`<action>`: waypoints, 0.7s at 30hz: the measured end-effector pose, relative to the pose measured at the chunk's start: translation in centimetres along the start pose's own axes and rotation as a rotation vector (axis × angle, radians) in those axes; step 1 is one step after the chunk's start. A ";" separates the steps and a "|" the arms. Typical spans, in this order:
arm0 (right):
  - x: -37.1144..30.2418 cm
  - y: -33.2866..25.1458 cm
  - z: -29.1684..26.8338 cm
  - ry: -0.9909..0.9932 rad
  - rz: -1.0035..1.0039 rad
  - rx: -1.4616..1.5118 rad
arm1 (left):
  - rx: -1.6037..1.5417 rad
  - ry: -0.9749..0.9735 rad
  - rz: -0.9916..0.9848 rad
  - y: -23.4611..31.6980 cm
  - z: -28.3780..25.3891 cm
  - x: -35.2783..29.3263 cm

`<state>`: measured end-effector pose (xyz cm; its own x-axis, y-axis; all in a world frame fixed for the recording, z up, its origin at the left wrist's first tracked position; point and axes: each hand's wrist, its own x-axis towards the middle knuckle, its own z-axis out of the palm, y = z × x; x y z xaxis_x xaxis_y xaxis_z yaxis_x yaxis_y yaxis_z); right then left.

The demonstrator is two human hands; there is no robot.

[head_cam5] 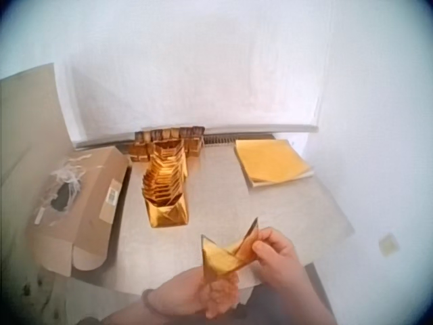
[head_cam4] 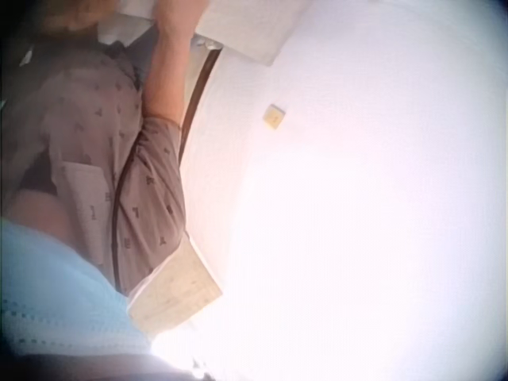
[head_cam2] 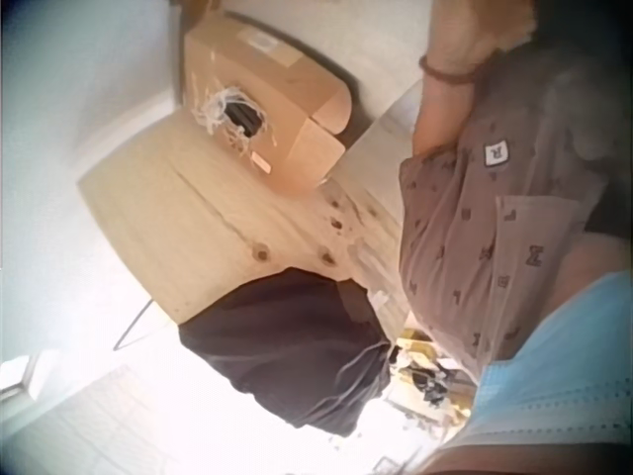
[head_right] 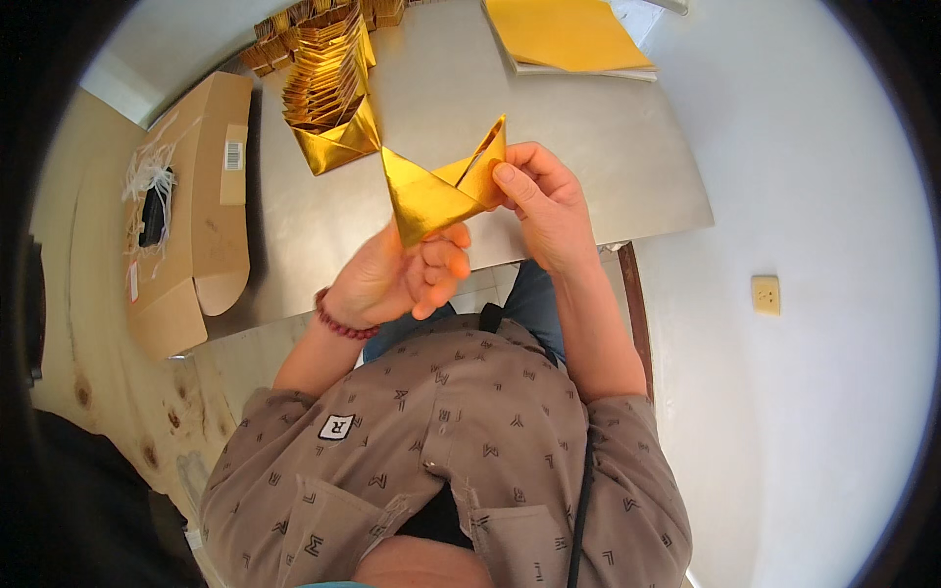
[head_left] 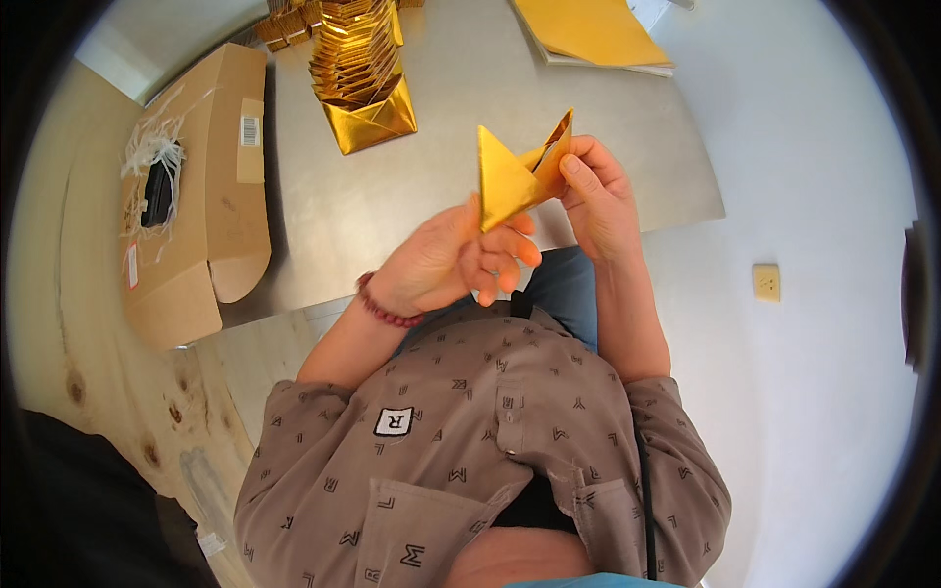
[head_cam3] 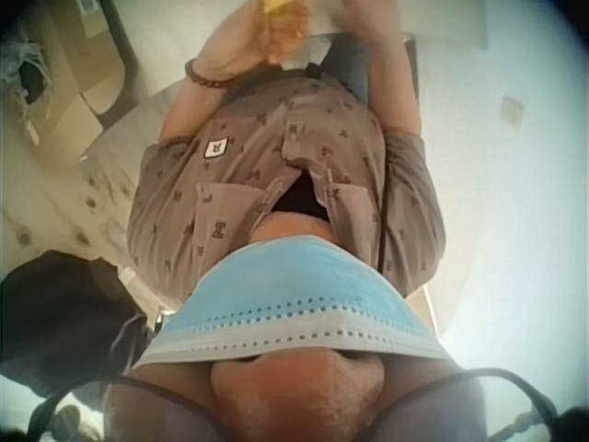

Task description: The person folds a gold-colored sheet of paper into a small pyramid-shaped packet by hand, then places it on a growing stack of identical packets. The process is repeated with another sheet.

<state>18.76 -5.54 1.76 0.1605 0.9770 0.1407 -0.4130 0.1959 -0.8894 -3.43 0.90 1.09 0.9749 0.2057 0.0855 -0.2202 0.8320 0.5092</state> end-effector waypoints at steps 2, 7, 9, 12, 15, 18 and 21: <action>0.1 -0.3 0.2 0.055 -0.068 -0.094 | 0.388 0.345 0.263 0.0 0.9 0.2; -0.4 0.2 2.1 0.085 -0.061 -0.191 | 0.685 0.561 0.499 0.8 1.9 0.5; -0.6 0.4 2.5 0.093 -0.082 -0.173 | 0.674 0.578 0.482 0.8 2.1 0.6; -1.0 0.7 2.7 0.133 -0.142 -0.233 | 0.642 0.585 0.468 0.6 2.1 0.7; -1.1 1.5 2.7 0.174 -0.220 -0.423 | 0.578 0.582 0.450 0.7 1.6 0.5; -1.4 2.2 2.6 0.160 -0.285 -0.559 | 0.539 0.556 0.403 1.4 0.6 0.1; -1.6 2.7 2.8 0.153 -0.314 -0.560 | 0.525 0.546 0.388 1.6 -0.3 0.0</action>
<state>14.94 -6.30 0.36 0.3396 0.8496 0.4035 0.1964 0.3554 -0.9138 -3.83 2.40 1.68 0.6507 0.7590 -0.0202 -0.3603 0.3321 0.8717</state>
